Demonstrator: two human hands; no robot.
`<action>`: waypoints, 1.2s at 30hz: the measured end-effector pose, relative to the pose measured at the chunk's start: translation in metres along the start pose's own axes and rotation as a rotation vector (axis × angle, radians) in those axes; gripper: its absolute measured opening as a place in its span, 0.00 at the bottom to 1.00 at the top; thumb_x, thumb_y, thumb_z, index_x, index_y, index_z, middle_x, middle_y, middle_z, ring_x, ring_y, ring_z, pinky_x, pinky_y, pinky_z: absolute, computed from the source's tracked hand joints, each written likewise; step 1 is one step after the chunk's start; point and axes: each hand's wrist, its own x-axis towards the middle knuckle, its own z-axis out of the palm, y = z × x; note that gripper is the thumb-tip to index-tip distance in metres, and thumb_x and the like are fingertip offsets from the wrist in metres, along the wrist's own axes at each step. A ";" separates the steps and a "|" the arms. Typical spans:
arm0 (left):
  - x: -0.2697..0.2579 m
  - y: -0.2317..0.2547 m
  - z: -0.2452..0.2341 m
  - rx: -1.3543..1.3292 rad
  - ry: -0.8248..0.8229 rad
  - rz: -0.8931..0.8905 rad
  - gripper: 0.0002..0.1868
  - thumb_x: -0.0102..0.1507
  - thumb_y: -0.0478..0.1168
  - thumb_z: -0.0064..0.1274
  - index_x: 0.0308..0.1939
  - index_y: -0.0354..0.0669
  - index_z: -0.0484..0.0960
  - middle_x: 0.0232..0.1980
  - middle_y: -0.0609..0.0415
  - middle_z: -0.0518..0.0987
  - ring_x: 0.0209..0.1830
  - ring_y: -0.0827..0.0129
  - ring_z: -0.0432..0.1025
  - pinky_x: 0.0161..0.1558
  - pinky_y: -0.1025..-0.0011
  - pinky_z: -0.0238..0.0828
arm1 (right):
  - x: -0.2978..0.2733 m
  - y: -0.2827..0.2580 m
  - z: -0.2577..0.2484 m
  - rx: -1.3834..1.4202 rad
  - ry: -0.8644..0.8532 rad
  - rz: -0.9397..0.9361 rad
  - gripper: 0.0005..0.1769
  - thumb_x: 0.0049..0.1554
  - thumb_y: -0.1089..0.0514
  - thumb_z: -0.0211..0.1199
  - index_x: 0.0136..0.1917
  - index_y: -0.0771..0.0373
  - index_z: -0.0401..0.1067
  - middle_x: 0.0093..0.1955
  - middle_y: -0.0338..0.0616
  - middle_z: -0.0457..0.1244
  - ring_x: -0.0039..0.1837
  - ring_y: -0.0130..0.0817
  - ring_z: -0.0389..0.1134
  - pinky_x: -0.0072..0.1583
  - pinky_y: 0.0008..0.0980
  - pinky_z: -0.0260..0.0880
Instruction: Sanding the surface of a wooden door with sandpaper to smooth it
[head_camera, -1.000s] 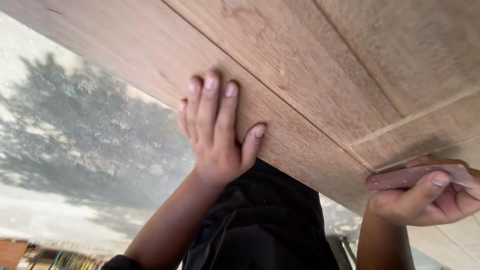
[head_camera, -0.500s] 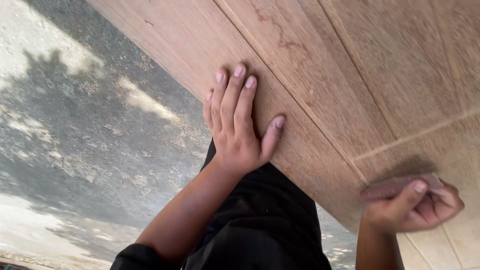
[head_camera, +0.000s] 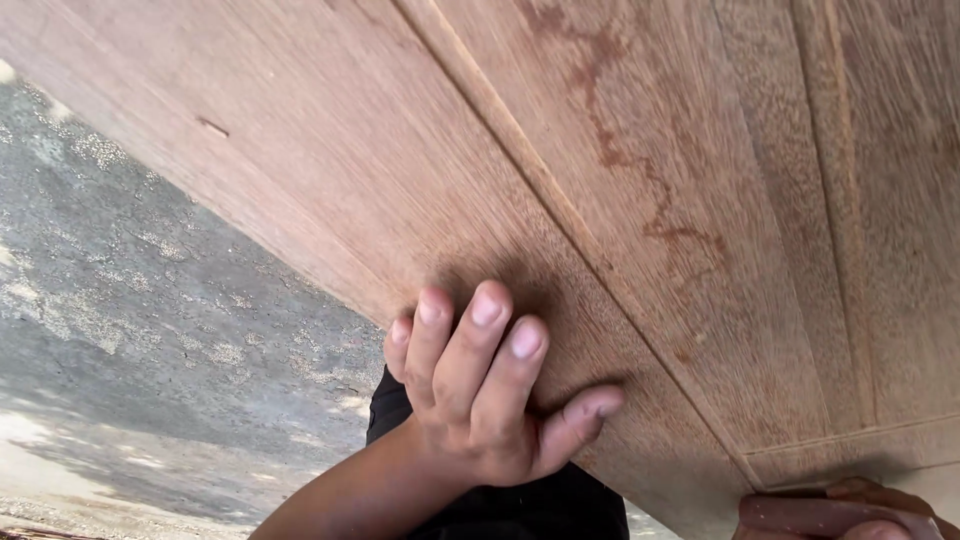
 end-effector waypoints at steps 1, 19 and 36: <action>0.003 0.003 -0.003 0.014 -0.022 -0.018 0.37 0.67 0.70 0.57 0.67 0.48 0.73 0.70 0.45 0.73 0.77 0.46 0.58 0.81 0.51 0.42 | 0.003 -0.014 -0.009 -0.049 -0.112 0.169 0.40 0.81 0.64 0.30 0.26 0.61 0.60 0.31 0.42 0.62 0.39 0.42 0.59 0.57 0.46 0.65; 0.044 0.005 -0.041 0.049 -0.165 0.053 0.35 0.75 0.62 0.43 0.78 0.46 0.62 0.83 0.47 0.53 0.86 0.49 0.48 0.84 0.48 0.50 | 0.002 -0.046 -0.010 0.258 0.139 -0.320 0.06 0.58 0.74 0.74 0.46 0.70 0.79 0.45 0.47 0.66 0.45 0.37 0.69 0.45 0.31 0.73; 0.153 -0.169 -0.105 0.029 -0.039 -0.019 0.40 0.77 0.65 0.44 0.82 0.48 0.47 0.86 0.46 0.43 0.89 0.47 0.42 0.86 0.45 0.46 | -0.003 -0.073 0.006 0.212 0.101 -0.195 0.02 0.61 0.74 0.70 0.48 0.72 0.81 0.44 0.46 0.66 0.47 0.39 0.69 0.47 0.33 0.72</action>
